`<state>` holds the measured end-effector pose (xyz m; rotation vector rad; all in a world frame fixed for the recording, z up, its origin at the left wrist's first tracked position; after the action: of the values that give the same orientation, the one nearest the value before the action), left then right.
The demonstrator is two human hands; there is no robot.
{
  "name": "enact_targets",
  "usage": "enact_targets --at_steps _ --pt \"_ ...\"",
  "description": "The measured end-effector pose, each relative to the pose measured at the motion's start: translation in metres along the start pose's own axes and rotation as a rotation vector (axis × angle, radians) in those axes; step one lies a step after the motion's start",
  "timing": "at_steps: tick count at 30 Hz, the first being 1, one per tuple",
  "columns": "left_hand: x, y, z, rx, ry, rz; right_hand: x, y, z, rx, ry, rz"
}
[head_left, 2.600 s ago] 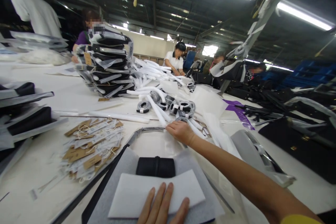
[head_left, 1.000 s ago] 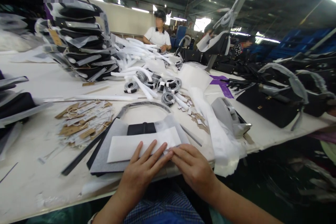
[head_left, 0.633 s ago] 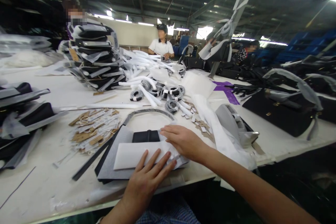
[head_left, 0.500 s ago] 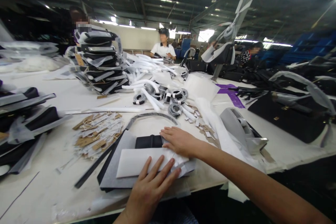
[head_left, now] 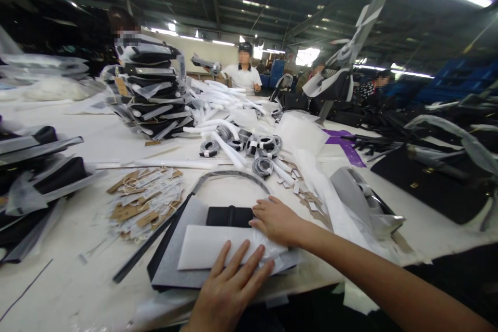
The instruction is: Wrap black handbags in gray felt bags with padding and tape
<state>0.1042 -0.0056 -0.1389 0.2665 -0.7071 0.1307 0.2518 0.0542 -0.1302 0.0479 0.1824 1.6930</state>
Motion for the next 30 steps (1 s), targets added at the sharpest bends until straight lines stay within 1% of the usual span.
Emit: enact_targets --at_steps 2,3,4,5,6,8,9,10,11,12,14,16,18,21,24,26,30 --pt "0.0 0.0 0.0 -0.001 -0.008 0.003 -0.001 -0.004 0.0 0.076 -0.004 0.008" --pt "0.001 0.001 0.001 -0.005 -0.014 0.006 -0.004 -0.007 0.003 0.124 -0.028 0.003" --pt "0.001 0.001 0.002 -0.008 -0.019 0.009 -0.01 -0.011 0.009 0.179 -0.086 -0.012" --pt "0.001 0.001 0.002 -0.007 -0.019 0.007 -0.02 -0.016 0.018 0.233 -0.183 -0.036" --pt "0.001 0.0 0.003 -0.004 -0.011 0.0 -0.036 -0.02 0.028 0.282 -0.309 -0.06" --pt "0.002 0.0 0.004 -0.005 0.017 -0.006 -0.08 -0.023 0.046 0.346 -0.582 -0.073" --pt "0.002 0.0 0.004 -0.01 0.038 -0.006 -0.105 -0.02 0.049 0.342 -0.678 -0.048" --pt "0.002 0.0 0.004 -0.017 0.061 -0.005 -0.128 -0.012 0.047 0.323 -0.729 0.001" --pt "0.003 0.0 0.004 -0.026 0.084 -0.004 -0.148 -0.002 0.041 0.295 -0.736 0.064" --pt "0.003 0.0 0.003 -0.034 0.104 -0.004 -0.163 0.01 0.032 0.263 -0.713 0.129" --pt "0.002 0.0 0.001 -0.051 0.142 -0.011 -0.182 0.032 0.005 0.189 -0.63 0.214" --pt "0.001 0.001 -0.001 -0.081 0.162 0.002 -0.185 0.045 -0.02 0.116 -0.583 0.221" --pt "0.0 0.001 -0.002 -0.105 0.179 0.013 -0.177 0.049 -0.036 0.08 -0.602 0.171" --pt "-0.002 0.0 -0.005 -0.108 0.197 0.019 -0.162 0.049 -0.042 0.104 -0.666 0.109" --pt "-0.003 0.0 -0.006 -0.101 0.202 0.03 -0.156 0.052 -0.039 0.147 -0.701 0.114" --pt "-0.004 0.0 -0.007 -0.096 0.192 0.037 -0.159 0.058 -0.037 0.154 -0.732 0.144" --pt "-0.006 -0.002 -0.007 -0.073 0.197 0.025 -0.175 0.076 -0.037 0.149 -0.782 0.206"
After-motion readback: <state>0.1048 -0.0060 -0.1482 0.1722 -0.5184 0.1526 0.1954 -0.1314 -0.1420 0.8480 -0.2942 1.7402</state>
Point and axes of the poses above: each hand's wrist, its own x-axis towards the middle knuckle, its own z-axis out of the back of the hand, y = z × x, the point moved 8 cm from there along x, towards the middle knuckle, and after that the axes turned 2 degrees about x, right-handed, at the moved point
